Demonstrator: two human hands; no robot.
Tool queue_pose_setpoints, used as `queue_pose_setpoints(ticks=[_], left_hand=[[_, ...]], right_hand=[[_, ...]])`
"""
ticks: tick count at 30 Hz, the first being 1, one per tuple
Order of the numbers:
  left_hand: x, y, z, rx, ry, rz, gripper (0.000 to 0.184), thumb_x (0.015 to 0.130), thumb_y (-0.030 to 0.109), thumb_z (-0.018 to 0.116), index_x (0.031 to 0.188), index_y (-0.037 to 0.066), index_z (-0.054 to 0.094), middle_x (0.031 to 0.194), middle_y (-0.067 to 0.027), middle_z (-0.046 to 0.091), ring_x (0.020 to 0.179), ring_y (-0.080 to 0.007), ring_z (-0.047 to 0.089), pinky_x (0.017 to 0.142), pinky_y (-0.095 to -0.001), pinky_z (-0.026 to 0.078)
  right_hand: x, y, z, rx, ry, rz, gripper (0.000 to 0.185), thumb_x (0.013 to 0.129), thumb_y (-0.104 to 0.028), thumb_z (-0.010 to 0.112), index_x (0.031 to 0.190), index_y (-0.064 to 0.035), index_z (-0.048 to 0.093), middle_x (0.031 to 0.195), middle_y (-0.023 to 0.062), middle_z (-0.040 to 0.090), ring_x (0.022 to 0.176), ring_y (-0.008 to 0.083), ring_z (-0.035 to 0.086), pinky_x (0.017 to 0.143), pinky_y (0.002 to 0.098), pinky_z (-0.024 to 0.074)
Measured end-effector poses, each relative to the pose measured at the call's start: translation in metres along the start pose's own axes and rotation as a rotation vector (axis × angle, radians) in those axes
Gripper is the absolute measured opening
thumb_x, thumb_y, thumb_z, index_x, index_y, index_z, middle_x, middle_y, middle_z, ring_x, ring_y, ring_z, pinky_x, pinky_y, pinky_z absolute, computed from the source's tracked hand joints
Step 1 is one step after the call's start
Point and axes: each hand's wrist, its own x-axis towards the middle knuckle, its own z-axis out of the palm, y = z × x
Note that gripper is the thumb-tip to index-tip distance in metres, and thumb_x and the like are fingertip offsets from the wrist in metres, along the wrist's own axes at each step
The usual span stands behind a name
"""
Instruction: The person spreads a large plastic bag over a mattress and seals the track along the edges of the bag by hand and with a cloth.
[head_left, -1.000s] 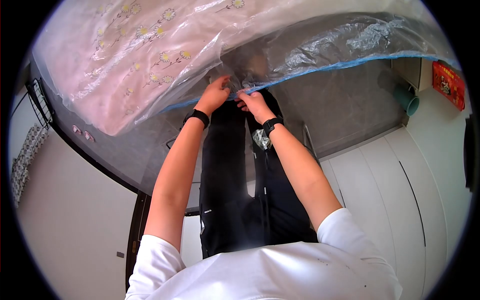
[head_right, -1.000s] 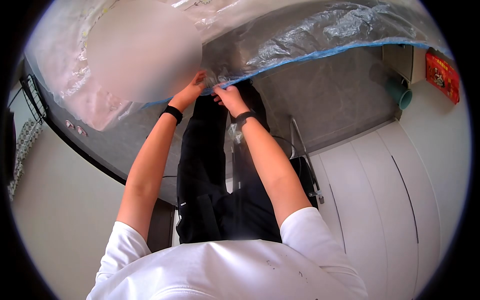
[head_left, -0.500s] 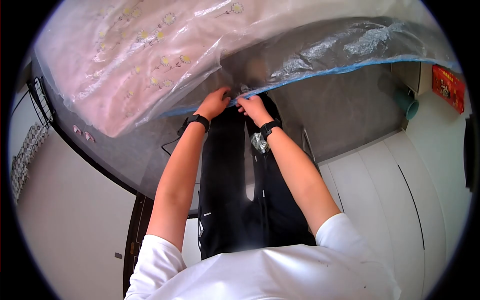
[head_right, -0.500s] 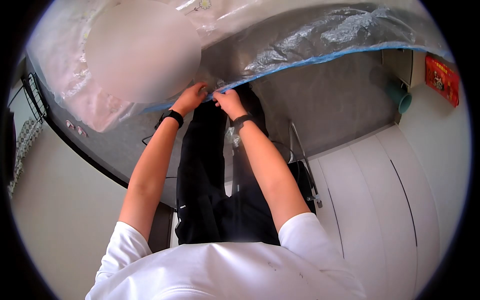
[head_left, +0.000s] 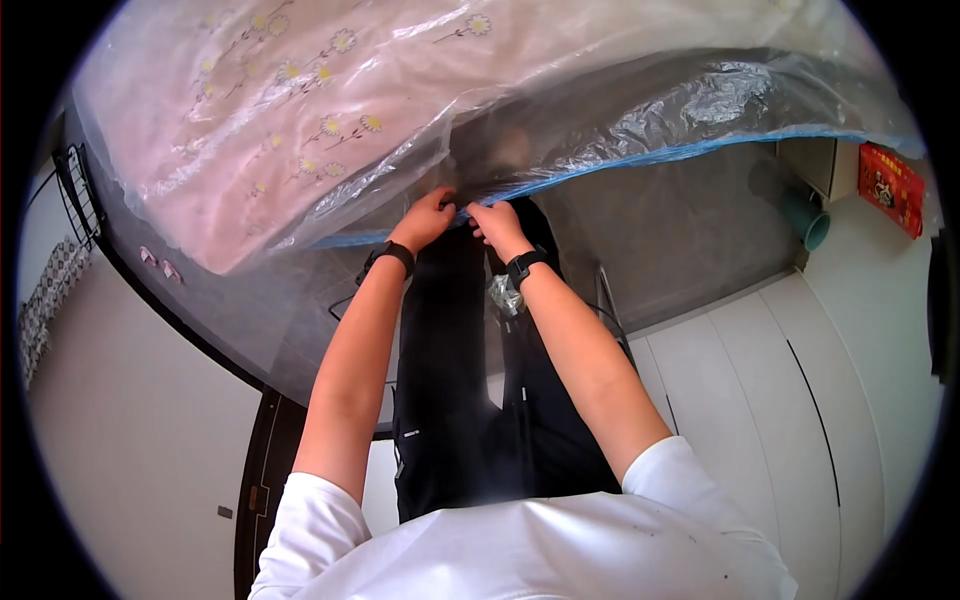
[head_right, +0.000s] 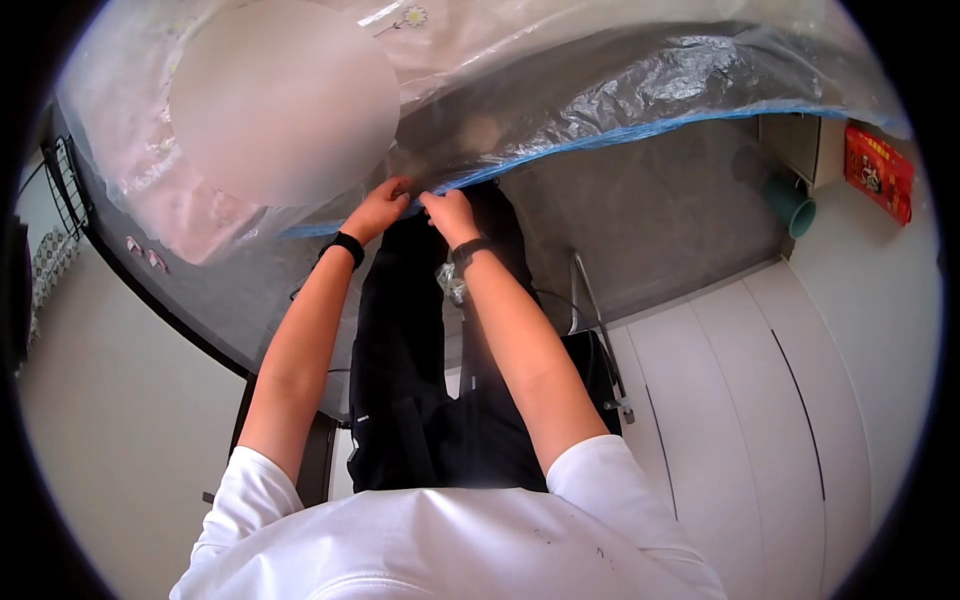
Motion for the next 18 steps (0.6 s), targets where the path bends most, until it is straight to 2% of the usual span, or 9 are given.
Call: queue_pose_setpoints(ticks=[4,6,9,12,16,18], left_hand=[[-0.007,0.009,-0.003,0.059,-0.086,0.033,0.049,0.08,0.002,0.049,0.129,0.006,0.042,0.128,-0.0205,0.046,0.119,-0.0277,0.046,0.097,-0.0331,0.038],[-0.005,0.004,-0.003,0.148,-0.118,0.145,0.055,0.076,0.005,0.052,0.13,0.012,0.043,0.122,-0.0222,0.052,0.114,-0.0315,0.051,0.093,-0.0339,0.041],[0.0,-0.005,-0.002,0.053,-0.148,0.103,0.057,0.076,0.0,0.05,0.131,0.012,0.041,0.125,-0.022,0.05,0.115,-0.0317,0.05,0.093,-0.0343,0.041],[0.001,-0.013,-0.002,-0.043,-0.104,0.104,0.058,0.076,-0.003,0.05,0.132,0.013,0.041,0.126,-0.0211,0.05,0.115,-0.032,0.05,0.093,-0.0352,0.041],[-0.001,-0.016,-0.004,0.009,-0.102,0.115,0.06,0.077,-0.003,0.052,0.133,0.014,0.04,0.127,-0.0209,0.049,0.116,-0.032,0.049,0.094,-0.036,0.041],[-0.003,-0.015,-0.003,0.0,-0.07,0.126,0.053,0.077,-0.001,0.055,0.127,0.013,0.045,0.122,-0.0195,0.053,0.112,-0.0304,0.052,0.091,-0.0358,0.042]], right_hand=[[0.0,0.006,-0.002,0.017,-0.026,0.073,0.032,0.079,-0.034,0.058,0.087,-0.0022,0.059,0.079,0.0058,0.061,0.061,0.0133,0.055,0.051,0.0263,0.0411],[-0.002,0.006,-0.001,0.019,-0.038,0.087,0.033,0.08,-0.034,0.058,0.088,-0.0023,0.059,0.079,0.0058,0.062,0.061,0.0132,0.055,0.052,0.0263,0.0412],[-0.003,0.004,0.0,0.044,-0.049,0.092,0.032,0.08,-0.034,0.057,0.089,-0.0027,0.059,0.08,0.0055,0.062,0.061,0.0128,0.055,0.052,0.0261,0.0412],[-0.003,0.005,-0.001,0.079,-0.063,0.093,0.031,0.08,-0.034,0.057,0.088,-0.0035,0.059,0.08,0.005,0.061,0.06,0.0121,0.055,0.052,0.0254,0.041],[-0.004,0.005,-0.001,0.115,-0.056,0.109,0.031,0.081,-0.035,0.057,0.086,-0.0051,0.058,0.078,0.004,0.06,0.06,0.0109,0.055,0.051,0.024,0.0404],[-0.006,0.004,0.0,0.113,-0.053,0.112,0.031,0.081,-0.037,0.058,0.084,-0.0055,0.057,0.077,0.0037,0.06,0.059,0.011,0.054,0.051,0.0238,0.0404]])
